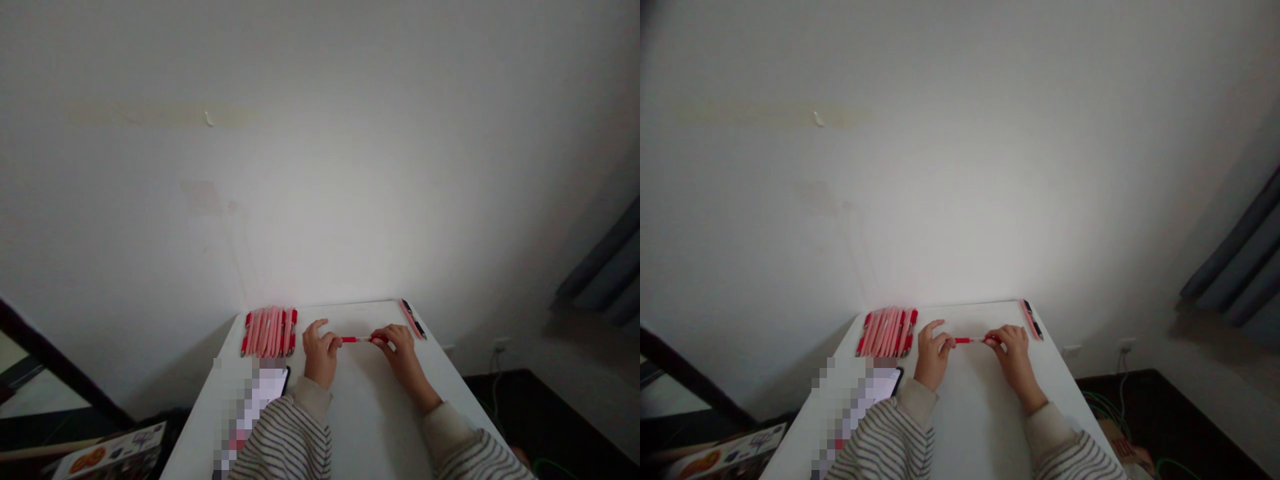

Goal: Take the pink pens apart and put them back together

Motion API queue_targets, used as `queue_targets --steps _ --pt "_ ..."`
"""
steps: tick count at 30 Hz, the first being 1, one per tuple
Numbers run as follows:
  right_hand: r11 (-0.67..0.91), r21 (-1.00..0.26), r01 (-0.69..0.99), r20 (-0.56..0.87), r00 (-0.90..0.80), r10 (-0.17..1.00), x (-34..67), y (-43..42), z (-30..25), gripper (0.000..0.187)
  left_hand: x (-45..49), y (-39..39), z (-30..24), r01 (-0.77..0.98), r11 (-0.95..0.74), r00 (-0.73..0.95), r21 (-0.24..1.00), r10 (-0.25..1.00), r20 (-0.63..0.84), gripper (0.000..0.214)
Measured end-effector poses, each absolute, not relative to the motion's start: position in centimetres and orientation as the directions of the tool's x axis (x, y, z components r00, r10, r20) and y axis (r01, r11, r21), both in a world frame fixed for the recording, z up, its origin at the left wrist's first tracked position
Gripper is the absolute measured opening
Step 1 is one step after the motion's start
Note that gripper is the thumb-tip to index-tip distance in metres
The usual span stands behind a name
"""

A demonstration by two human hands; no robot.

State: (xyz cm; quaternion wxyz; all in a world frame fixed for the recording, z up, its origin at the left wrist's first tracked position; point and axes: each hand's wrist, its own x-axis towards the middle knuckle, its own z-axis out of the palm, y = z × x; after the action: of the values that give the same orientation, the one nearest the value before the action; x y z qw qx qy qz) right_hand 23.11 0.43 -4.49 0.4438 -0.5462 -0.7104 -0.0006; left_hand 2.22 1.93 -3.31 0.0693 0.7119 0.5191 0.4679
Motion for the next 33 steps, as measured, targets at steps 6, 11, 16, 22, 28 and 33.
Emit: queue_targets --steps 6,11,16,22,28,33 --pt "0.392 -0.492 0.777 0.616 -0.007 0.788 23.14 0.23 -4.24 0.027 2.14 1.96 -3.38 0.693 -0.461 0.03 0.554 0.786 0.617 0.015" --pt "0.391 -0.486 0.781 0.619 -0.008 0.786 23.2 0.35 -4.5 0.028 2.11 1.99 -3.39 0.687 -0.464 0.024 0.559 0.783 0.621 0.01" --pt "0.386 -0.483 0.786 0.62 -0.004 0.785 23.27 0.45 -4.72 0.029 2.01 1.85 -3.13 0.697 -0.464 0.052 0.546 0.793 0.608 0.011" --pt "0.392 -0.5 0.772 0.621 0.004 0.784 23.33 0.54 -4.7 0.026 2.07 1.76 -3.0 0.719 -0.414 0.023 0.558 0.817 0.576 0.014" --pt "0.408 -0.504 0.761 0.635 0.006 0.773 23.23 0.42 -4.5 0.02 2.27 1.83 -3.01 0.71 -0.388 0.007 0.588 0.839 0.545 0.016" --pt "0.412 -0.527 0.744 0.628 0.013 0.779 23.26 0.5 -4.8 0.019 2.28 1.71 -2.92 0.698 -0.397 0.017 0.596 0.841 0.541 0.013"
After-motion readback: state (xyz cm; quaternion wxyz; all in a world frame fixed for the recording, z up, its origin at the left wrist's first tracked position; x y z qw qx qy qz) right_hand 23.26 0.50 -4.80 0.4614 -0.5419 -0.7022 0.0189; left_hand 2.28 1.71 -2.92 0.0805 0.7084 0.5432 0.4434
